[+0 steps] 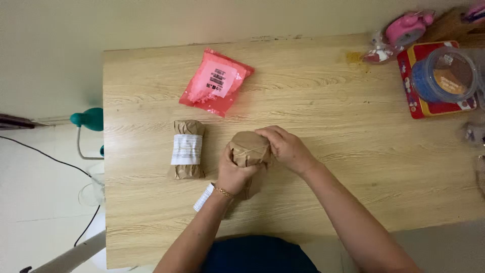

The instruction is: The person places bundles of wires into a plastic bag, seals the bag, and then unwraps several components from brown paper and white padding material.

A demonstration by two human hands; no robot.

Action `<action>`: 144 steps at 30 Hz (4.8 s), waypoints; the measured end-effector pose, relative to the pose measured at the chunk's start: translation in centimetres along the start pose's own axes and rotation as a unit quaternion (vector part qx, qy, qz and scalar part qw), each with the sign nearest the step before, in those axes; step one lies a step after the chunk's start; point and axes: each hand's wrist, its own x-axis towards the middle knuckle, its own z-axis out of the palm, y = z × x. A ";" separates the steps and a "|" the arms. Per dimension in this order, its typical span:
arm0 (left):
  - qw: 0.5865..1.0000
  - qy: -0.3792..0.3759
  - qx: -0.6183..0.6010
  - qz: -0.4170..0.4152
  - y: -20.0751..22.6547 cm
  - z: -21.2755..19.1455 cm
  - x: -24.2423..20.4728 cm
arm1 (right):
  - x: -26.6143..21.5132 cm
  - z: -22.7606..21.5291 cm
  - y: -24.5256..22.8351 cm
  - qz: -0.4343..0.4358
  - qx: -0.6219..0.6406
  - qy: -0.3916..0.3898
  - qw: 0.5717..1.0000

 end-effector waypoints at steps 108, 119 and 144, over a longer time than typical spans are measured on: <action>0.936 0.066 0.298 0.173 1.4 -3.7 0.8 | -7.0 4.7 3.0 0.321 0.617 0.165 0.699; 0.615 -0.211 0.641 0.408 17.8 1.7 -1.4 | 0.1 -9.7 -12.8 0.218 0.137 -0.239 0.936; 0.914 -0.222 -0.244 -0.237 3.1 -1.4 -1.8 | -6.4 -3.0 -9.8 0.093 0.029 0.145 0.985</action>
